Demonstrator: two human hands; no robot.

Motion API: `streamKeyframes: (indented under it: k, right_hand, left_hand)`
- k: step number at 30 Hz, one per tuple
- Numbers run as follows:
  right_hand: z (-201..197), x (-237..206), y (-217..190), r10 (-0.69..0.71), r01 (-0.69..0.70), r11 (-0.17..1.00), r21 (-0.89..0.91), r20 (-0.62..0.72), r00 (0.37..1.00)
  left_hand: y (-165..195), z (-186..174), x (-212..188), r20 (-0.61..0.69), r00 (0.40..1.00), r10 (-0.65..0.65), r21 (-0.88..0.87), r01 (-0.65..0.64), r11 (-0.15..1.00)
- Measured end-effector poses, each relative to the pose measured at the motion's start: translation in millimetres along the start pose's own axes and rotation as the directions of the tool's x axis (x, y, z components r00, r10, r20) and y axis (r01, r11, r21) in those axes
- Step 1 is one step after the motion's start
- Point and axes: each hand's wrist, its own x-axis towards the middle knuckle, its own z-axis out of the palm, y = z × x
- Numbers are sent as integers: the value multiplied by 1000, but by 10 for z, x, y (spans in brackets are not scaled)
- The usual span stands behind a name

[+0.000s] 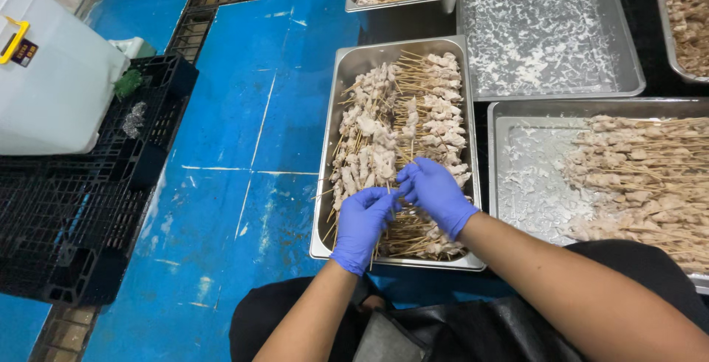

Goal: The person, wearing blue gloves, picks up meat skewers one at a time from a stainless steel tray and lays them in rows on a flour-dusted tray, repeating the transfer across the trays on the floor.

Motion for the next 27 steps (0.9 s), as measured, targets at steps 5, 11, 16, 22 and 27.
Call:
streamKeyframes:
  k: [5, 11, 16, 22, 27]
  right_hand:
    - [-359, -1, -144, 96, -106, 980, 168, 71, 993]
    - [-501, -122, -231, 73, -87, 977, 194, 78, 994]
    - [-392, -237, -155, 50, -71, 986, 148, 140, 989]
    - [-111, -378, 33, 18, -8, 998, -69, 142, 990]
    - [92, -510, 62, -129, 146, 940, -308, 76, 989]
  left_hand:
    - [-105, -241, 126, -53, 996, 74, 49, -71, 996]
    - [89, -551, 211, -113, 973, 203, 387, -145, 910]
    - [360, -555, 37, 43, 750, 661, 883, -338, 326]
    - [228, -139, -39, 34, 983, 178, 251, -181, 951]
    - [6, 84, 1, 49, 993, 111, -42, -109, 993]
